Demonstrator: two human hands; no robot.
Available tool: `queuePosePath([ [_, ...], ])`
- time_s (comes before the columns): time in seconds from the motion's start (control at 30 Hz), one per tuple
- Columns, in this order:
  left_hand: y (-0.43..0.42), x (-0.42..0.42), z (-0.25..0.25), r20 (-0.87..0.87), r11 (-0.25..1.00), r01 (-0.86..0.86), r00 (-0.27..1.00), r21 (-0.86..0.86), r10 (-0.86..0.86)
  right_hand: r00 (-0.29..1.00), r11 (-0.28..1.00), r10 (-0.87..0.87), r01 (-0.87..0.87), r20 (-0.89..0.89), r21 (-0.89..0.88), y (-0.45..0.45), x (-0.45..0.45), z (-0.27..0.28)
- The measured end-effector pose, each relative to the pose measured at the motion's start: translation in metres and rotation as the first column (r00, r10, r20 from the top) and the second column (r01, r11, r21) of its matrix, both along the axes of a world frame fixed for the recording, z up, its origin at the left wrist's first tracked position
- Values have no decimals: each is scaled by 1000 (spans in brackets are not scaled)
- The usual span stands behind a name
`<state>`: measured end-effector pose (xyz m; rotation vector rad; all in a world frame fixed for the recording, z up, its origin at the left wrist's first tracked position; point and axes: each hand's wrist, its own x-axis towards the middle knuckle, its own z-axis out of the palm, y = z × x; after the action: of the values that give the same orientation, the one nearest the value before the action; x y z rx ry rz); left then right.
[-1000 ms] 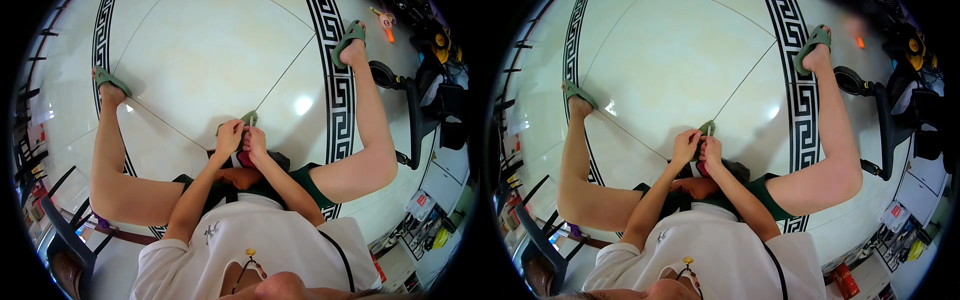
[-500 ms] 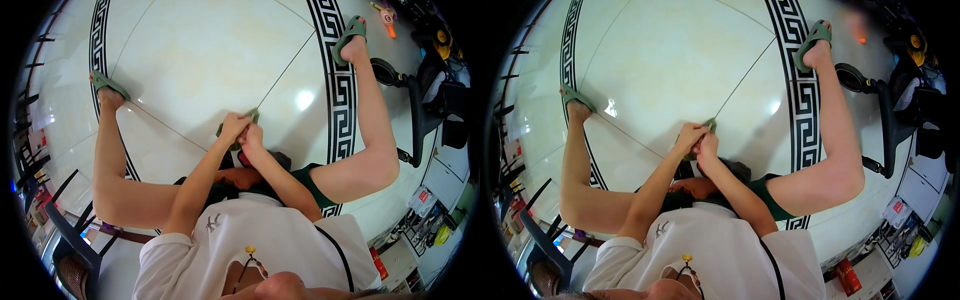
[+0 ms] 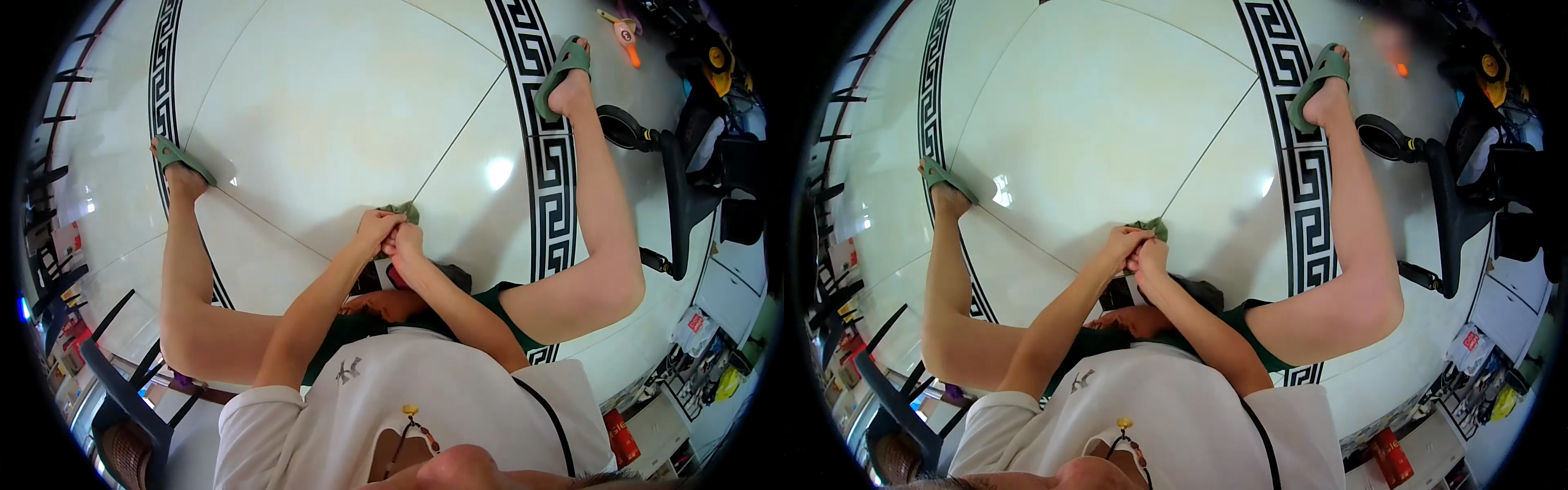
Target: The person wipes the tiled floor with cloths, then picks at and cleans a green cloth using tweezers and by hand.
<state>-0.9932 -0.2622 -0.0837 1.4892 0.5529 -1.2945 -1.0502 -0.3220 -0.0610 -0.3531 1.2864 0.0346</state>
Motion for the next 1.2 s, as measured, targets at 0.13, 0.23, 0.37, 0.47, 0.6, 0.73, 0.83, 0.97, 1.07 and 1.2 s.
queuePosePath([
  [0.13,-48,16,-6,-5,980,-134,991,-148,135,994,979,112,-113,-20,-168,-39,15,-19],
  [0.23,-36,0,-8,-108,964,-247,966,-98,237,950,929,294,-311,-108,-201,-43,10,-8],
  [0.37,-16,-9,-2,-172,942,-332,931,-41,321,949,945,290,-305,-125,-121,-16,-3,-11],
  [0.47,-45,2,-14,-108,933,-334,941,-131,322,938,907,321,-344,-128,-243,-48,11,-21],
  [0.6,-39,-4,-17,-150,941,-322,940,-103,305,932,889,348,-362,-100,-280,-46,5,-26],
  [0.73,-9,-15,-1,-204,938,-346,918,8,341,928,930,346,-359,-140,-82,-18,-3,0],
  [0.83,-19,-6,-7,-198,949,-316,929,11,312,945,944,316,-305,-81,130,-44,-4,-23],
  [0.97,-7,-10,-11,-223,966,-257,944,-29,245,916,917,396,-398,-65,-17,-32,-4,1],
  [1.07,-6,-15,-14,-207,972,-229,955,-59,212,925,919,365,-377,-109,-119,-21,-9,-3],
  [1.2,-1,-13,-5,-93,991,-96,992,-91,88,952,952,305,-305,6,-30,-25,-12,-13],
])
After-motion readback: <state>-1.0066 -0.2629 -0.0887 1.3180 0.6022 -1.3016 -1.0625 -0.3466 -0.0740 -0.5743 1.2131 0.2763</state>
